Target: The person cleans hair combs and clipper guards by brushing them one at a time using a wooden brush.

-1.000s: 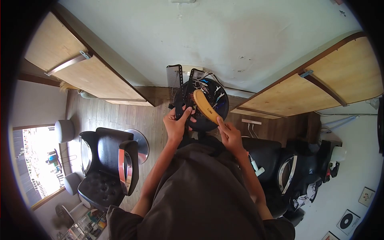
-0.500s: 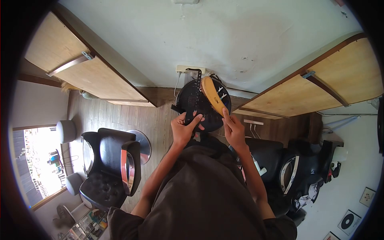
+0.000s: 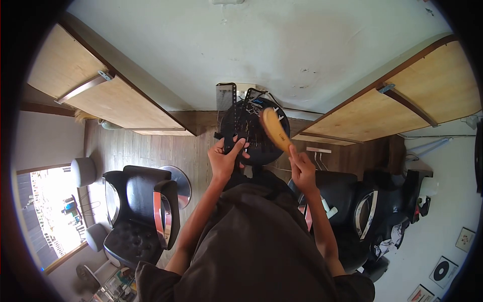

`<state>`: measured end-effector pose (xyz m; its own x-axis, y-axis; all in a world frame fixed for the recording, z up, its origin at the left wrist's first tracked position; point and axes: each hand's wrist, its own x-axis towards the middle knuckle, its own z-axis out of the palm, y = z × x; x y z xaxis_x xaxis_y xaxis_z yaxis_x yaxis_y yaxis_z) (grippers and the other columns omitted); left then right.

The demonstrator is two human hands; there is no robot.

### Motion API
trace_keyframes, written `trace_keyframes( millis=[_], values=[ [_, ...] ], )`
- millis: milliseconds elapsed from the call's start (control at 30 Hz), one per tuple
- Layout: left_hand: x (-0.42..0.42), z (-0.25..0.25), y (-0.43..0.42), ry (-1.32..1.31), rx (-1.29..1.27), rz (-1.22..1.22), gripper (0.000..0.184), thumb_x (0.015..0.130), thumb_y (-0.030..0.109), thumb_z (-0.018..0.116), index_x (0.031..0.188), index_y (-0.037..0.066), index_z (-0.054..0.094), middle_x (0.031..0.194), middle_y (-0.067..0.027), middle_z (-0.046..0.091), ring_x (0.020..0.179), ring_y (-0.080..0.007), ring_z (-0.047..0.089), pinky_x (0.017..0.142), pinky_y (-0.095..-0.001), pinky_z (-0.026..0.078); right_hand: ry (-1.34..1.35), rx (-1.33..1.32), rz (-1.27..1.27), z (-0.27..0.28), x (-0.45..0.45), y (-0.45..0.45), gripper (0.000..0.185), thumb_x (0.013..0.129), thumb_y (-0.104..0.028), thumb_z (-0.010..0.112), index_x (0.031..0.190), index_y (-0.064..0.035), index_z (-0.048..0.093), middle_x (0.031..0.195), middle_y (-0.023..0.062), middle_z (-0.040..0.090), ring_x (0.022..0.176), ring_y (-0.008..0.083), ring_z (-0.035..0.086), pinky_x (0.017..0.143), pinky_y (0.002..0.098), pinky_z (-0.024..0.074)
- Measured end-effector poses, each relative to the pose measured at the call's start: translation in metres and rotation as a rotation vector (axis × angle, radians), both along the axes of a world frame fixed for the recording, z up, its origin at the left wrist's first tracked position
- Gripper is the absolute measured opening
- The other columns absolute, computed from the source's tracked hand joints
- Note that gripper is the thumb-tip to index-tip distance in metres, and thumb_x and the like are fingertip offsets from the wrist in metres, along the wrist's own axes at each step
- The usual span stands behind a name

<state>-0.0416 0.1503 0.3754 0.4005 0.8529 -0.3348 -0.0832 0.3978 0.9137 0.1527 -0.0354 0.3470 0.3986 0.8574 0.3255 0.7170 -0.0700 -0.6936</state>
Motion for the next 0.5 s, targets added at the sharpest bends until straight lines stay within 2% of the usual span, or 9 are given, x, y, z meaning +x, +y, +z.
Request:
trace_keyframes(
  millis=[33, 167, 233, 333, 500],
  values=[
    [0.000, 0.002, -0.001, 0.004, 0.007, -0.020, 0.026, 0.097, 0.009, 0.077, 0.118, -0.005, 0.072, 0.093, -0.0163, 0.079, 0.064, -0.0163, 0.073, 0.041, -0.0257, 0.050, -0.006, 0.062, -0.049, 0.002, 0.000, 0.007, 0.057, 0.097, 0.003, 0.068, 0.151, -0.0118, 0.060, 0.077, 0.0098, 0.050, 0.063, 0.0206, 0.049, 0.059, 0.0294, 0.0430],
    [0.002, 0.010, -0.012, 0.028, -0.023, -0.090, 0.024, 0.097, 0.009, 0.077, 0.116, -0.005, 0.072, 0.093, -0.0158, 0.079, 0.064, -0.0158, 0.073, 0.041, -0.0257, 0.051, -0.021, 0.137, -0.159, 0.011, -0.006, 0.053, 0.057, 0.099, 0.003, 0.067, 0.153, -0.0099, 0.057, 0.077, 0.0088, 0.049, 0.064, 0.0194, 0.046, 0.060, 0.0287, 0.0424],
    [0.003, 0.017, -0.019, 0.032, 0.008, -0.121, 0.016, 0.097, 0.008, 0.077, 0.107, -0.003, 0.072, 0.094, -0.0166, 0.079, 0.065, -0.0162, 0.074, 0.042, -0.0254, 0.050, 0.016, 0.266, -0.150, 0.010, -0.012, 0.070, 0.058, 0.100, 0.003, 0.065, 0.155, -0.0108, 0.055, 0.076, 0.0075, 0.048, 0.064, 0.0186, 0.045, 0.060, 0.0283, 0.0420],
    [0.005, 0.024, -0.020, 0.003, -0.003, -0.091, 0.013, 0.096, 0.007, 0.077, 0.104, -0.002, 0.071, 0.094, -0.0169, 0.079, 0.065, -0.0170, 0.075, 0.041, -0.0259, 0.050, 0.020, 0.212, -0.168, 0.009, -0.022, 0.067, 0.057, 0.100, 0.003, 0.065, 0.155, -0.0104, 0.055, 0.076, 0.0072, 0.047, 0.064, 0.0189, 0.045, 0.060, 0.0290, 0.0417],
    [0.007, 0.023, -0.020, 0.001, -0.006, -0.054, 0.015, 0.097, 0.007, 0.076, 0.107, -0.003, 0.071, 0.094, -0.0165, 0.079, 0.065, -0.0171, 0.075, 0.042, -0.0258, 0.050, 0.032, 0.154, -0.140, 0.003, -0.025, 0.040, 0.058, 0.100, 0.003, 0.065, 0.155, -0.0102, 0.054, 0.076, 0.0074, 0.047, 0.064, 0.0182, 0.044, 0.060, 0.0295, 0.0413]
  ],
)
